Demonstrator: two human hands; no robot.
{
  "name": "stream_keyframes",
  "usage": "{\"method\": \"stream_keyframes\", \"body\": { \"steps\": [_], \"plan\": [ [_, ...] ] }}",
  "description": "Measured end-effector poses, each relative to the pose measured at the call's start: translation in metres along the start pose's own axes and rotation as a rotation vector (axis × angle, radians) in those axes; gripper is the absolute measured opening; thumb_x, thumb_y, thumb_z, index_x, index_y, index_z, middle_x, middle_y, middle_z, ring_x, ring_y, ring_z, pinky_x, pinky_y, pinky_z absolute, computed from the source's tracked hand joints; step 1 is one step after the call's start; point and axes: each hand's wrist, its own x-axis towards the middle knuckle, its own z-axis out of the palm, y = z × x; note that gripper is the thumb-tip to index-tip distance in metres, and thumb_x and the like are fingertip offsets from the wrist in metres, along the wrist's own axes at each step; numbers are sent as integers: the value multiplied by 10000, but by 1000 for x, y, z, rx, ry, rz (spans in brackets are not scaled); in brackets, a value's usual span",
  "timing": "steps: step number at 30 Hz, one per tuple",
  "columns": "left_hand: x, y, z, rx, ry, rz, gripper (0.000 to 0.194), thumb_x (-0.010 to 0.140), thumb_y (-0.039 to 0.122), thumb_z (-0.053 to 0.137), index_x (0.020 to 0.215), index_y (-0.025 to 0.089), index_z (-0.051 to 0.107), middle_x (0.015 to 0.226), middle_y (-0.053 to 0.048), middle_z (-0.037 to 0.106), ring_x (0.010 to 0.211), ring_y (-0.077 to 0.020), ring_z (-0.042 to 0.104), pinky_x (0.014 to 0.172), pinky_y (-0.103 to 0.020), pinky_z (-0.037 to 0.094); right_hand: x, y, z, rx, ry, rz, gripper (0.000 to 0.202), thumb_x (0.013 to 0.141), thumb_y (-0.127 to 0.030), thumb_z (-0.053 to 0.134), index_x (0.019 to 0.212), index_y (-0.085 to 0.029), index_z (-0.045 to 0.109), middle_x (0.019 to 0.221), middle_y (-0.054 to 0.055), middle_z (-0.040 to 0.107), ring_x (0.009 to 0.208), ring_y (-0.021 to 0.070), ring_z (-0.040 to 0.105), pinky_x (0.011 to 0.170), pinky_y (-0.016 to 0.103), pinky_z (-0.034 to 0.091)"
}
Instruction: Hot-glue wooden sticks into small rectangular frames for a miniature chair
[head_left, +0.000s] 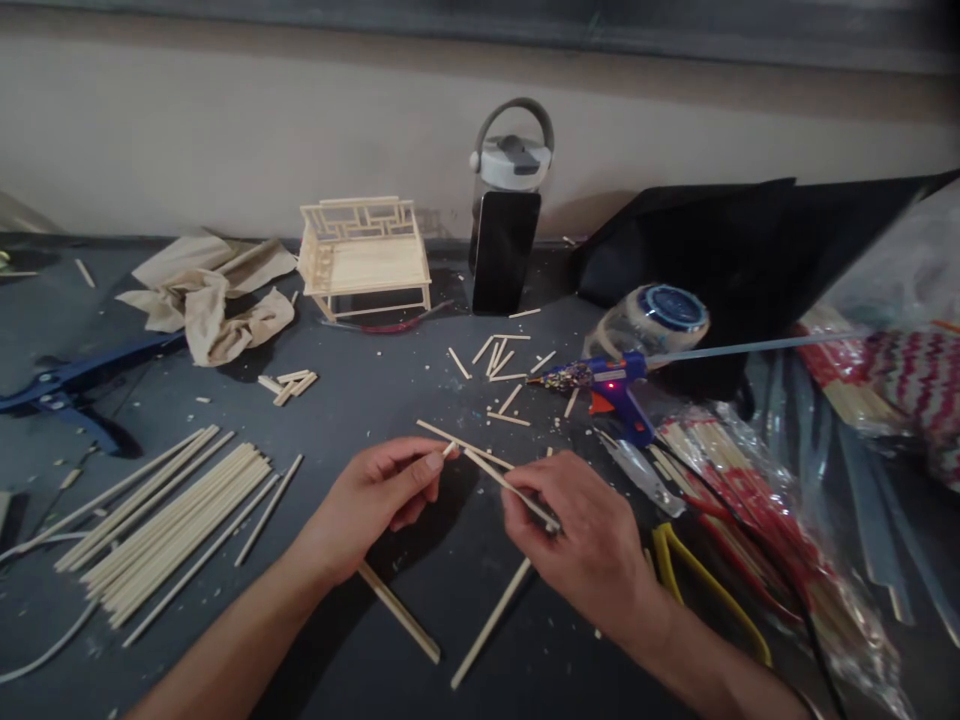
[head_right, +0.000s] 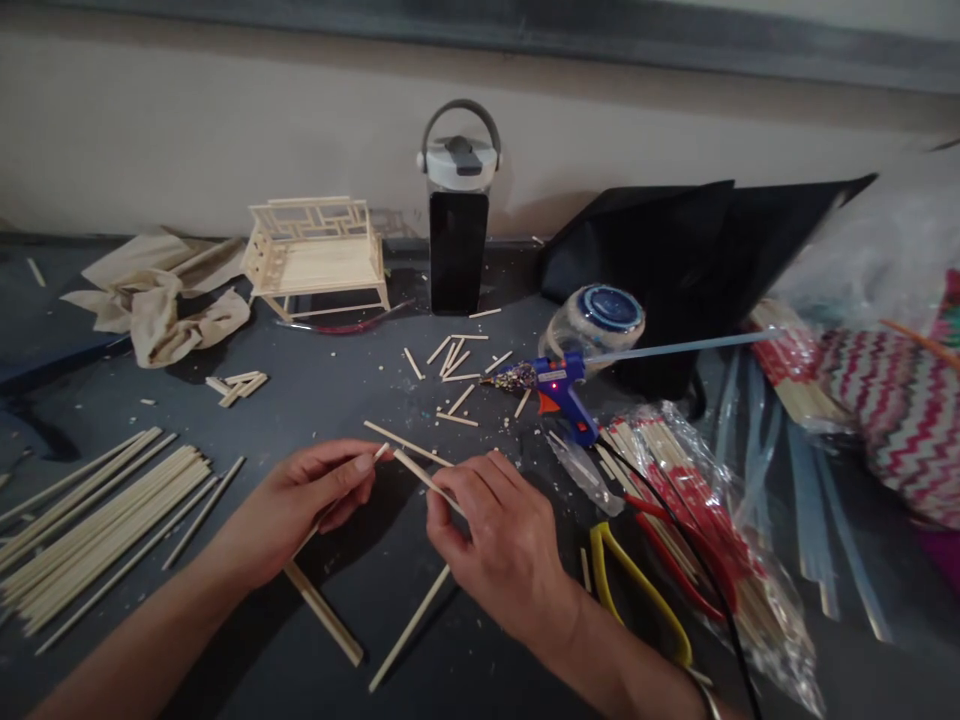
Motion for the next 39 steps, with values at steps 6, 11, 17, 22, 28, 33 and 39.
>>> {"method": "stream_keyframes", "body": {
  "steps": [6,11,17,22,28,33,39],
  "plan": [
    [-1,-3,-1,-44,-10,-27,320,817,421,649,1031,185,664,645,36,540,482,-49,405,419,-174,259,2,-3,3,-38,22,-38,86,814,-82,583,839,-163,592,727,10,636,693,135,569,683,281,479],
    [-2,-1,0,-83,-40,-67,359,817,446,643,1059,182,674,617,35,520,492,-54,389,425,-174,243,-3,-5,3,-75,25,-85,110,797,-66,602,864,-153,608,734,23,649,679,144,572,637,280,495],
    [-5,6,4,-134,-58,-165,360,793,475,660,1001,185,706,587,44,485,473,-45,360,418,-164,230,-8,-6,-1,-128,71,-154,136,769,-45,642,872,-130,615,710,35,658,640,145,571,582,279,503],
    [-6,5,5,-188,-90,-216,330,774,466,684,961,196,717,583,45,499,463,-44,393,406,-152,265,-10,-3,0,-154,68,-157,180,753,-46,661,905,-132,614,715,34,666,636,151,577,556,281,504],
    [-7,2,5,-215,-85,-243,325,768,457,695,963,199,723,584,42,507,469,-46,408,407,-149,284,-8,-4,-1,-165,56,-161,169,767,-64,656,905,-144,602,709,24,665,617,144,569,553,277,506],
    [-7,3,4,-221,-93,-251,331,758,458,703,957,195,727,581,39,510,472,-50,406,409,-154,284,-9,-3,1,-173,46,-170,174,759,-56,662,902,-137,604,712,25,667,629,147,570,555,277,506],
    [-6,4,4,-218,-93,-266,323,746,453,716,937,194,728,579,37,526,468,-47,414,413,-155,281,-9,-2,3,-185,54,-171,168,766,-69,657,906,-143,603,712,19,669,620,143,580,545,273,501]
  ]
}}
